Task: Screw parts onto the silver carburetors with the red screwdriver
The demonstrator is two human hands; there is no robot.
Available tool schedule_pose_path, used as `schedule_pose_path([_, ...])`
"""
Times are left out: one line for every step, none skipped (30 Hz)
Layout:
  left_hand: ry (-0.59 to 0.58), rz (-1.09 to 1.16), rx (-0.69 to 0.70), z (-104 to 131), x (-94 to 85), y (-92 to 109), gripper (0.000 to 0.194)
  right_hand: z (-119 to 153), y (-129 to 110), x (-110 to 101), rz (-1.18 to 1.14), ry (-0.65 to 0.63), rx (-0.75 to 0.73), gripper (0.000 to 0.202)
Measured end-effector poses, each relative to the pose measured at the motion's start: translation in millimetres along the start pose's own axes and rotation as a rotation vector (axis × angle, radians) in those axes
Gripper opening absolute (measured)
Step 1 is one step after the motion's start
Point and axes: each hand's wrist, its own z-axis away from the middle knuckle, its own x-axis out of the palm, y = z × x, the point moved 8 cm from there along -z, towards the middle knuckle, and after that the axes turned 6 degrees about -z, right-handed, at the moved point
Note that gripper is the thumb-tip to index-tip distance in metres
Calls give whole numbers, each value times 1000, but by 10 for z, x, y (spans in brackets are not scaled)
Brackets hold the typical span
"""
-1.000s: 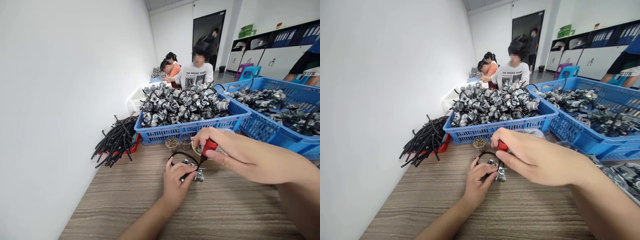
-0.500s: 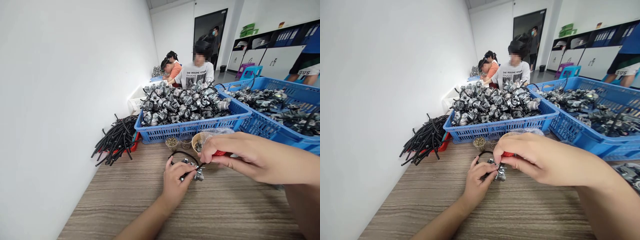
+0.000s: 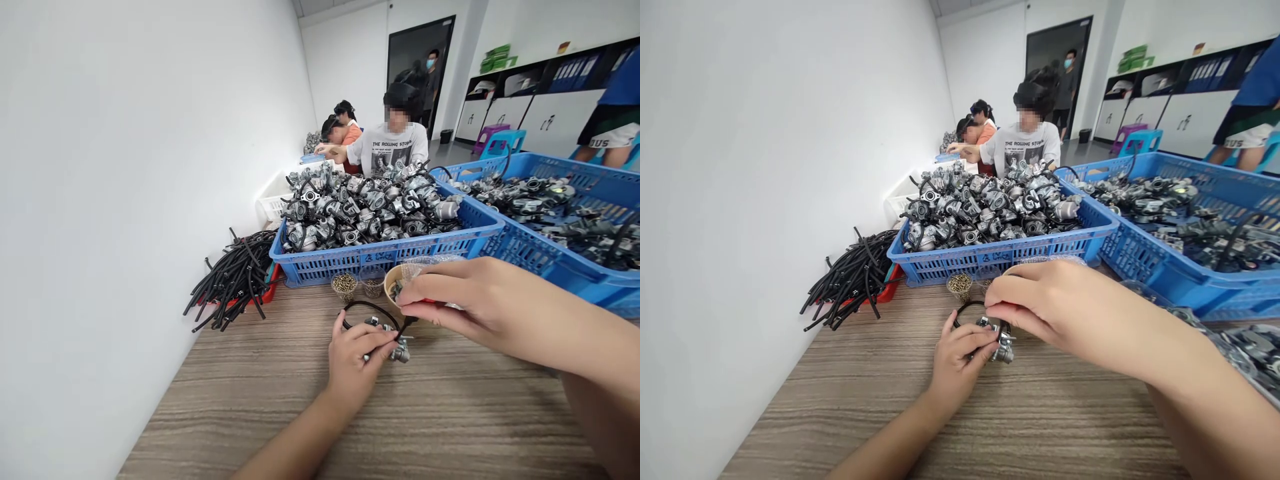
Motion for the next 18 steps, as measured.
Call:
schedule_pose_path([-8, 6, -13, -9, 3, -13, 13, 10, -13, 1, 14, -7, 7, 30])
schedule_pose_path([-16, 13, -19, -17, 6, -21, 14, 18, -26, -7, 25, -1, 9, 30])
schedule_pose_path([-26, 18, -21, -25, 10, -26, 14, 23, -35, -15, 51, 9, 8, 30])
schedule_pose_path([-36, 22, -22, -31, 14, -28, 15, 22, -48, -22, 95, 25, 1, 30])
schedule_pose_path([-46, 24, -25, -35, 18, -30, 15, 16, -70, -29, 154, 48, -15, 31])
schedule_pose_path([-54, 24, -31, -37, 21, -33, 15, 4, -99, -29, 217, 72, -37, 33])
schedule_pose_path([-58, 22, -38, -37, 22, -37, 15, -12, -132, -18, 275, 90, -60, 35])
schedule_pose_path([-59, 19, -45, -35, 22, -40, 15, -30, -168, 1, 321, 104, -86, 38])
schedule_pose_path([-59, 14, -47, -32, 21, -41, 15, -49, -197, 25, 354, 110, -103, 40])
schedule_pose_path([-57, 11, -44, -29, 20, -39, 15, -66, -216, 42, 379, 122, -107, 41])
schedule_pose_path([-54, 8, -38, -26, 19, -38, 16, -81, -219, 50, 401, 137, -93, 42])
schedule_pose_path([-53, 4, -31, -23, 19, -39, 16, -89, -212, 48, 421, 154, -70, 41])
schedule_pose_path([-52, -2, -24, -21, 21, -41, 17, -90, -204, 42, 435, 168, -46, 40])
schedule_pose_path([-52, -9, -18, -19, 23, -45, 17, -87, -196, 40, 441, 168, -29, 39])
schedule_pose_path([-50, -17, -13, -19, 24, -48, 18, -79, -193, 47, 436, 153, -21, 36])
schedule_pose_path([-45, -23, -8, -18, 23, -51, 17, -67, -198, 60, 421, 127, -25, 32])
schedule_pose_path([-39, -25, -3, -18, 22, -50, 17, -51, -200, 76, 401, 93, -25, 26])
schedule_pose_path([-30, -23, 2, -17, 21, -47, 17, -31, -195, 81, 382, 71, -15, 20])
